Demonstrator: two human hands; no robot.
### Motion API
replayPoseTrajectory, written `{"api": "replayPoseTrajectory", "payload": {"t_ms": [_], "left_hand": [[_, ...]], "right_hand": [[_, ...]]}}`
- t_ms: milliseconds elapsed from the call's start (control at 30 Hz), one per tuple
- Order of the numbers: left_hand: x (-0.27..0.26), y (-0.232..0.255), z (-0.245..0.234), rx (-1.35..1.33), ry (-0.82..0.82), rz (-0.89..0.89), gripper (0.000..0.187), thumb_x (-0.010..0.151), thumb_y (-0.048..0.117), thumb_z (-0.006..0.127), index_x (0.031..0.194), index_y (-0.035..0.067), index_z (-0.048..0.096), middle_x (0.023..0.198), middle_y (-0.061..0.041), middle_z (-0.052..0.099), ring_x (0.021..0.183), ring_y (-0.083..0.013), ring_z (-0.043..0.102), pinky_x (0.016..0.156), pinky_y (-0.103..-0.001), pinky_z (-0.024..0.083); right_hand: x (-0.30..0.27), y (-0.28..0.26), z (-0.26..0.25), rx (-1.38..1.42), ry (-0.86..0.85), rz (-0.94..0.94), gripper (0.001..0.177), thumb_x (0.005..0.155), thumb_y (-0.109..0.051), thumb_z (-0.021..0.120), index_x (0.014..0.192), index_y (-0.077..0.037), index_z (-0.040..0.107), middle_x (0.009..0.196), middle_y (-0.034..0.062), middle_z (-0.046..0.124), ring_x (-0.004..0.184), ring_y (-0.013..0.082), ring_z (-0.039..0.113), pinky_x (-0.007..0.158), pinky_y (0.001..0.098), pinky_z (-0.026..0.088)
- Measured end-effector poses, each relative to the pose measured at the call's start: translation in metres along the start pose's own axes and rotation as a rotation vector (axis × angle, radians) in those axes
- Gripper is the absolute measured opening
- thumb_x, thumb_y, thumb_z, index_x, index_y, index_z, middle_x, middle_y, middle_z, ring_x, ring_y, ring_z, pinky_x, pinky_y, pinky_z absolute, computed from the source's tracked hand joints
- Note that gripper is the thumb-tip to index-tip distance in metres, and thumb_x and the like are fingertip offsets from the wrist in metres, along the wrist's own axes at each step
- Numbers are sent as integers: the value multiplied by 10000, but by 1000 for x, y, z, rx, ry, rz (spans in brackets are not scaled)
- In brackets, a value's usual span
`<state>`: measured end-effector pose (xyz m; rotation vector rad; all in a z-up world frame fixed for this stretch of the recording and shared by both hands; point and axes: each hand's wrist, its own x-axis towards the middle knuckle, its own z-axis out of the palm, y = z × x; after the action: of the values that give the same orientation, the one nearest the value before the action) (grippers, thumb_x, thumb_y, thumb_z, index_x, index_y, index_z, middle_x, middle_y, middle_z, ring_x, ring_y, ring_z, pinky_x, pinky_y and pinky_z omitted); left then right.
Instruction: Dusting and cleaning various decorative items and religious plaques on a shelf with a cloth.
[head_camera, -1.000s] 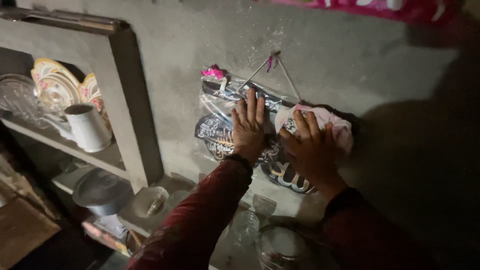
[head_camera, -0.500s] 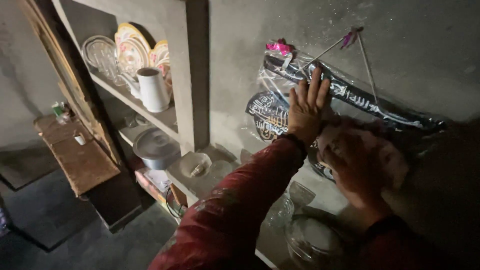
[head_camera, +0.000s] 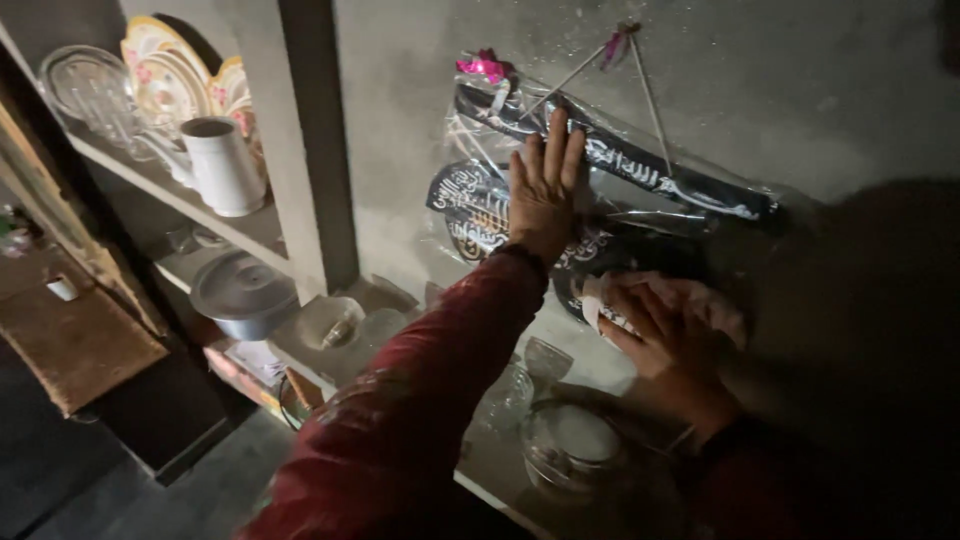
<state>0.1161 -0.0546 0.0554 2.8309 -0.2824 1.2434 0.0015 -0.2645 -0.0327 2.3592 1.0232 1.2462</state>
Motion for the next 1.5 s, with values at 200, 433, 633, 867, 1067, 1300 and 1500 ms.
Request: {"api": "replayPoseTrajectory", "payload": {"t_ms": [200, 433, 633, 867, 1067, 1300, 1500], "left_hand": [[2, 0, 34, 9, 112, 12, 797, 981, 331, 553, 1634, 81, 170, 1704, -186, 24, 1472, -443, 324, 1183, -581, 305], [3, -1, 32, -16, 109, 17, 788, 978, 300, 551, 1630, 68, 174, 1702, -190, 45, 1455, -427, 327, 1184, -574, 308], [3, -3, 36, 20, 126, 30, 822, 956, 262, 581, 1630, 63, 155, 1698, -198, 54, 1444, -432, 339, 1183, -573, 316], [3, -3, 44, -60, 190, 30, 819, 973, 271, 596, 1635, 73, 156, 1712, -184, 62, 1433, -421, 345, 1188, -580, 329], [5, -5, 38, -69, 167, 27, 841, 933, 281, 605, 1617, 83, 159, 1693, -171, 68, 1445, -430, 331, 1173, -579, 328], [3, -6, 45, -11, 190, 29, 851, 967, 243, 617, 1648, 83, 133, 1722, -165, 37, 1469, -424, 336, 1188, -574, 321], [-2, -4, -18, -59, -86, 27, 959, 871, 327, 644, 1614, 67, 96, 1672, -201, 1, 1489, -457, 260, 1189, -569, 274]], "right_hand": [[18, 23, -15, 98, 37, 15, 352, 726, -165, 701, 1077, -169, 700, 1447, 127, 557, 1321, 367, 507, 1046, 603, 427], [37, 30, -16, 161, 46, 54, 356, 666, -148, 762, 1015, -120, 697, 1373, 210, 563, 1283, 410, 519, 1009, 597, 427], [47, 16, 36, 136, 82, 100, 314, 737, -134, 751, 1046, -149, 699, 1394, 216, 556, 1295, 446, 503, 995, 629, 412], [47, -19, 54, 188, 8, 165, 464, 809, -166, 659, 1270, -216, 656, 1487, 151, 492, 1358, 395, 477, 1018, 598, 424], [29, -34, 62, 55, -119, 111, 482, 890, -215, 633, 1366, -285, 611, 1583, 23, 430, 1445, 281, 403, 1078, 493, 400], [-27, -26, 93, -159, 14, 10, 440, 854, -277, 618, 1286, -344, 667, 1569, -34, 447, 1451, 206, 390, 1068, 506, 372], [-54, -9, 70, -90, 11, -27, 417, 896, -287, 631, 1309, -311, 683, 1590, -3, 486, 1410, 243, 485, 989, 493, 424]]}}
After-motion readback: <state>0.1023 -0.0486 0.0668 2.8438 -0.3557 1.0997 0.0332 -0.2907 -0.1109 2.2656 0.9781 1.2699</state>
